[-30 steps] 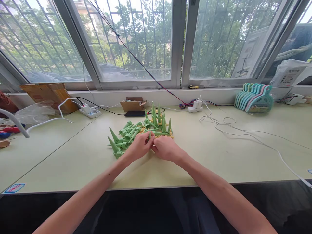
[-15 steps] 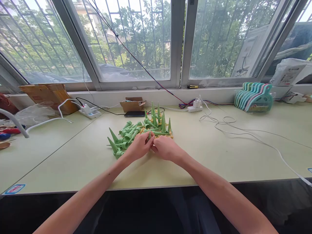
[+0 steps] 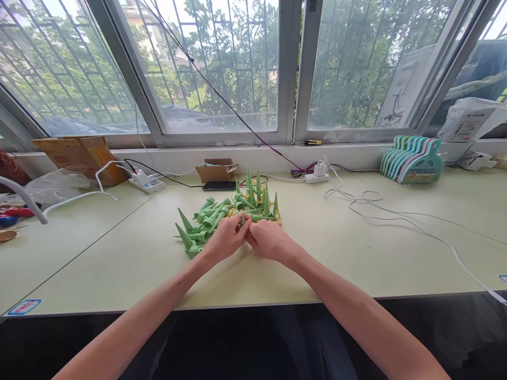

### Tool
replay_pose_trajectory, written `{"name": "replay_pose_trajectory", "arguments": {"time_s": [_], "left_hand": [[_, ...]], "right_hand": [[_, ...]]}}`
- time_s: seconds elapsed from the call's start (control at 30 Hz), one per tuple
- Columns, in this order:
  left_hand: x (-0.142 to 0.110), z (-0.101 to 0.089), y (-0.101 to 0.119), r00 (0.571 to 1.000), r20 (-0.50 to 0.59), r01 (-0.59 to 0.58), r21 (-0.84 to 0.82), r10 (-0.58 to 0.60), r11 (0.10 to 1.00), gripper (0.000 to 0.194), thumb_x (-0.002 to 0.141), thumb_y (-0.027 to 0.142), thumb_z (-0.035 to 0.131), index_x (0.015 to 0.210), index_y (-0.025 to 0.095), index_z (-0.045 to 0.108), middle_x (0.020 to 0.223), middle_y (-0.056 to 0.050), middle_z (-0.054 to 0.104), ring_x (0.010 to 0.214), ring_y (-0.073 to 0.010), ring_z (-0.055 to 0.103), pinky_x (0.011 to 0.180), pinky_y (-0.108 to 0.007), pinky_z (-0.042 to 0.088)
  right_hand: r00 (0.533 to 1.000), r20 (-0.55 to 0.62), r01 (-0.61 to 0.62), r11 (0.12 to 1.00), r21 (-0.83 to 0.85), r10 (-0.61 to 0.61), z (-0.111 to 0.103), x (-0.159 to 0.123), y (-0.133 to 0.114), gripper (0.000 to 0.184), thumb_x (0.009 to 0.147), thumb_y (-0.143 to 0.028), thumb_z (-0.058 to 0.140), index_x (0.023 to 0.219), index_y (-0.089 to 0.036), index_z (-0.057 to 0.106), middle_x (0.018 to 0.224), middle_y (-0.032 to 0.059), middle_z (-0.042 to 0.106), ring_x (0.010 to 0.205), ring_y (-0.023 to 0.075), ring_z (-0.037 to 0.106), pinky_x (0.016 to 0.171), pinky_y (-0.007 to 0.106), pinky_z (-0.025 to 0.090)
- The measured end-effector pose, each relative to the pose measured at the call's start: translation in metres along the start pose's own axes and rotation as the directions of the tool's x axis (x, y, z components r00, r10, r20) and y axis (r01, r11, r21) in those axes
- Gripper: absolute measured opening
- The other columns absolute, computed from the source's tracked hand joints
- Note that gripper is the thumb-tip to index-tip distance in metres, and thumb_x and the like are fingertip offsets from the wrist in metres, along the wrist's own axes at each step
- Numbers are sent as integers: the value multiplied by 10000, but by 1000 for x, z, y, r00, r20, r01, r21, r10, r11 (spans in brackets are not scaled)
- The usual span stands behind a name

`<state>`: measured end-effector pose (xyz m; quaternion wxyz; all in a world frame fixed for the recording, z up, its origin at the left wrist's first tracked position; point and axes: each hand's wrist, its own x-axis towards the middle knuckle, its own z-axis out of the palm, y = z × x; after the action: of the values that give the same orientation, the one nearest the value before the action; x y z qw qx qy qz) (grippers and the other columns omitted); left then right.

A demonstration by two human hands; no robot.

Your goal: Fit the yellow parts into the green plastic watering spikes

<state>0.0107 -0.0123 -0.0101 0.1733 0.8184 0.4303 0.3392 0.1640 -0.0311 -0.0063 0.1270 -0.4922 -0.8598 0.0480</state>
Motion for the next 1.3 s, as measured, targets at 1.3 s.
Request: {"name": "replay_pose_trajectory", "arguments": {"time_s": [1.3], "left_hand": [[1,1,4,972,-234,22,-50,-33,999,230,934,368,406,825,207,529,564,38,489,488,-112,416,567,-244,363]], "right_hand": [[978,-207,39,958,283,21,5,3,4,223,933,-293,470,746,-179,512,640,-12,528,538,86,413,542,202,301]]}}
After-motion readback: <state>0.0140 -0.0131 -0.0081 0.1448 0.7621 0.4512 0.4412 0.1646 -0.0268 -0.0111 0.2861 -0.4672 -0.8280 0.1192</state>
